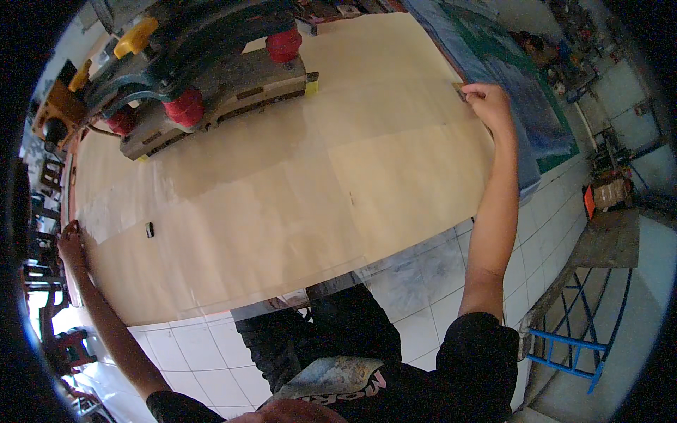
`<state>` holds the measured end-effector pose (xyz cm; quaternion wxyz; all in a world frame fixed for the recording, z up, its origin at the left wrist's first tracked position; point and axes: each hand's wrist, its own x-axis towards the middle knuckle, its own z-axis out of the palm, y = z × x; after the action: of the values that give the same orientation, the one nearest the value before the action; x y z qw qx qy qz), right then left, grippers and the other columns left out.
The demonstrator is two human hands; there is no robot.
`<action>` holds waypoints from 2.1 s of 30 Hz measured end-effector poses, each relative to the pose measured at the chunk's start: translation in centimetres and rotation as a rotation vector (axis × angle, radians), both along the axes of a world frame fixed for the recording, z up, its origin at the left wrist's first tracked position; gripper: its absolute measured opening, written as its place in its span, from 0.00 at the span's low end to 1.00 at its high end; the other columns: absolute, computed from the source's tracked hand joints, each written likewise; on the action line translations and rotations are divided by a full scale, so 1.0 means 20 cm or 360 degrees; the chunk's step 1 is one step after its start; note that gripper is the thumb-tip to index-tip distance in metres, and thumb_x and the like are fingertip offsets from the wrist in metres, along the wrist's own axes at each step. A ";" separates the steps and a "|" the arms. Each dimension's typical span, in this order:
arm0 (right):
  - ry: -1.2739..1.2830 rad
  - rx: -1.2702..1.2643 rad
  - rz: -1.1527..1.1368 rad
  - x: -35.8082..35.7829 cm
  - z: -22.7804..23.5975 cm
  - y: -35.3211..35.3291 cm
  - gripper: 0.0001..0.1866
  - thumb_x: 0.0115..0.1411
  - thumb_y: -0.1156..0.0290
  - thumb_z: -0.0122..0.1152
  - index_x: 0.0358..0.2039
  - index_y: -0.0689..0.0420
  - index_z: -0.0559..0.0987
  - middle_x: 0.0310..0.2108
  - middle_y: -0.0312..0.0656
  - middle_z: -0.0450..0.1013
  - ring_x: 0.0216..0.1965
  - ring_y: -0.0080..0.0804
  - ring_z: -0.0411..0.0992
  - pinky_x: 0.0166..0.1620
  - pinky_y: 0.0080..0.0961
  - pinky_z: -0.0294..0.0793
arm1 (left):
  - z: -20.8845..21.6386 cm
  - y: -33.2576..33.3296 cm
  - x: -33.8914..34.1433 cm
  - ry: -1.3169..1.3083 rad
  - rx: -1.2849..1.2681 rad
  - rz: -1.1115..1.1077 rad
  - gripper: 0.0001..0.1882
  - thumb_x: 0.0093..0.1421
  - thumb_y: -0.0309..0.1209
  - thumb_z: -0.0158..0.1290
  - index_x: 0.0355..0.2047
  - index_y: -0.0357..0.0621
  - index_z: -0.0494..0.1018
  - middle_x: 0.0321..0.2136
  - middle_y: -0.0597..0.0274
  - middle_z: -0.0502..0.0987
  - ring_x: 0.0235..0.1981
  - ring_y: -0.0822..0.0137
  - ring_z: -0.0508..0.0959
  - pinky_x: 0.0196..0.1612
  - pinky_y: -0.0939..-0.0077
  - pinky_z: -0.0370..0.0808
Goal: The person aligns plastic sheets on a work surface and seals them using a heat press machine.
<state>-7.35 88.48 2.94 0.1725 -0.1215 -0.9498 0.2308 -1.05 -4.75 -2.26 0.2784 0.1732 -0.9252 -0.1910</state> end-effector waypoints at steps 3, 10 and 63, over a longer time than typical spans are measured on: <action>-0.0023 0.0016 0.0083 0.00 0.02 0.02 0.12 0.49 0.77 0.59 0.36 0.60 0.81 0.30 0.43 0.77 0.31 0.27 0.74 0.36 0.22 0.71 | 0.04 0.12 -0.01 -0.0122 -0.0040 0.0121 0.18 0.55 0.25 0.41 0.42 0.44 0.77 0.32 0.62 0.79 0.24 0.74 0.74 0.27 0.77 0.68; -0.0011 -0.0157 0.0101 0.01 0.02 -0.02 0.12 0.50 0.78 0.58 0.37 0.64 0.80 0.29 0.42 0.76 0.30 0.25 0.73 0.34 0.21 0.71 | 0.02 0.02 0.00 -0.0142 0.0039 0.0141 0.19 0.54 0.25 0.41 0.42 0.46 0.77 0.32 0.60 0.80 0.22 0.73 0.72 0.26 0.77 0.67; -0.0212 -0.0395 0.0267 -0.01 -0.02 0.39 0.18 0.58 0.71 0.56 0.47 0.66 0.74 0.44 0.46 0.72 0.44 0.32 0.69 0.49 0.25 0.67 | 0.17 0.31 0.09 0.0130 0.0346 0.0405 0.12 0.50 0.31 0.51 0.34 0.46 0.80 0.30 0.53 0.80 0.34 0.60 0.79 0.41 0.69 0.73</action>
<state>-7.65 96.18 2.53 0.0729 -0.0773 -0.9301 0.3515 0.73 1.47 1.22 0.3174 0.3102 -0.8576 -0.2599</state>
